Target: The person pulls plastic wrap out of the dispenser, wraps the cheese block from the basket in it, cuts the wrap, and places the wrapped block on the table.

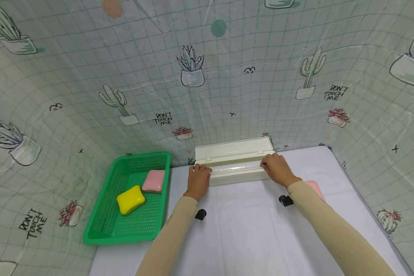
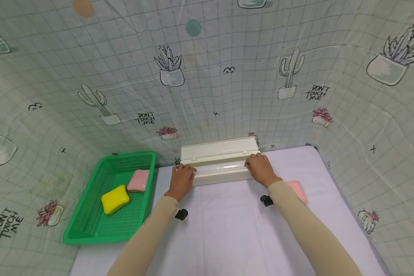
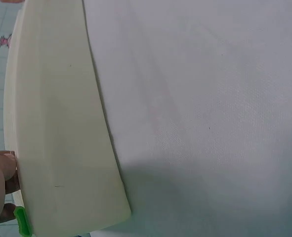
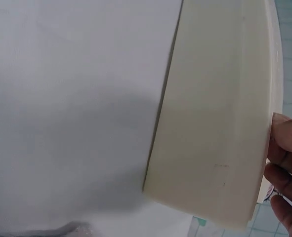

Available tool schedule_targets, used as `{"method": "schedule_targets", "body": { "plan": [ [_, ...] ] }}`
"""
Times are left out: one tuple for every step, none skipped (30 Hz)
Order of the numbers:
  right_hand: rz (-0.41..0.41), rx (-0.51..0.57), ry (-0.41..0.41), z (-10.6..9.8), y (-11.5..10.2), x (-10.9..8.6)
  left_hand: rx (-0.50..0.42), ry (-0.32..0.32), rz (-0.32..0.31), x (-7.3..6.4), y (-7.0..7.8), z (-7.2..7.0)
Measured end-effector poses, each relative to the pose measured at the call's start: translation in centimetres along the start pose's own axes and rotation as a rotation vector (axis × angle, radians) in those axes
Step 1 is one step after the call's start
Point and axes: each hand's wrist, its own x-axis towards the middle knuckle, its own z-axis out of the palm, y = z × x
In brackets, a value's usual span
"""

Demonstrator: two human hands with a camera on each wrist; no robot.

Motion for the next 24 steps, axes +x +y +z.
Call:
{"method": "schedule_targets", "body": {
  "plan": [
    [0.0,-0.013,-0.008,0.0,0.0,0.1,-0.008,0.001,-0.003,0.1,0.0,0.0],
    [0.0,-0.028,-0.014,0.0,0.0,0.2,-0.011,0.009,-0.004,0.2,-0.1,0.0],
    [0.002,-0.044,-0.021,0.0,0.0,0.2,-0.01,0.014,-0.005,0.3,-0.1,0.0],
    [0.002,-0.063,-0.024,0.0,-0.1,0.3,-0.005,0.021,-0.003,0.4,-0.1,0.0],
    [0.002,-0.081,-0.026,-0.1,-0.1,0.3,0.0,0.025,-0.003,0.4,-0.1,0.0],
    [0.002,-0.098,-0.026,-0.1,-0.1,0.3,0.008,0.032,0.0,0.5,-0.1,0.0],
    [-0.001,-0.108,-0.021,-0.1,-0.1,0.3,0.019,0.039,0.002,0.6,-0.1,0.0],
    [-0.005,-0.119,-0.016,-0.2,-0.1,0.3,0.03,0.045,0.005,0.6,-0.2,0.1],
    [-0.008,-0.126,-0.012,-0.2,-0.1,0.3,0.039,0.051,0.008,0.7,-0.2,0.2],
    [-0.014,-0.132,-0.005,-0.2,-0.1,0.3,0.043,0.058,0.011,0.8,-0.2,0.2],
    [-0.016,-0.132,-0.001,-0.2,-0.1,0.3,0.048,0.061,0.013,0.9,-0.3,0.2],
    [-0.022,-0.135,0.005,-0.3,-0.1,0.3,0.056,0.067,0.015,0.9,-0.3,0.2],
    [-0.03,-0.138,0.01,-0.3,-0.2,0.3,0.06,0.07,0.016,1.0,-0.4,0.2],
    [-0.037,-0.143,0.014,-0.4,-0.2,0.3,0.07,0.072,0.015,1.0,-0.4,0.2],
    [-0.04,-0.141,0.017,-0.4,-0.1,0.4,0.082,0.076,0.014,1.1,-0.5,0.2],
    [-0.045,-0.138,0.022,-0.5,-0.1,0.4,0.094,0.08,0.012,1.1,-0.5,0.2],
    [-0.049,-0.135,0.026,-0.6,-0.1,0.4,0.111,0.081,0.009,1.1,-0.6,0.2],
    [-0.057,-0.135,0.032,-0.6,-0.1,0.4,0.121,0.083,0.006,1.1,-0.7,0.1],
    [-0.064,-0.131,0.038,-0.6,0.0,0.4,0.132,0.079,0.003,1.1,-0.8,0.1],
    [-0.072,-0.128,0.046,-0.6,0.0,0.3,0.146,0.078,-0.001,1.0,-0.9,0.1],
    [-0.082,-0.128,0.057,-0.6,0.0,0.3,0.153,0.078,-0.005,1.0,-0.9,0.1],
    [-0.091,-0.132,0.069,-0.6,0.1,0.3,0.157,0.077,-0.008,1.0,-1.0,0.1],
    [-0.101,-0.139,0.084,-0.6,0.1,0.2,0.162,0.078,-0.012,0.9,-1.1,0.1],
    [-0.111,-0.147,0.098,-0.5,0.2,0.2,0.165,0.084,-0.016,0.9,-1.2,0.2]
  ]
}}
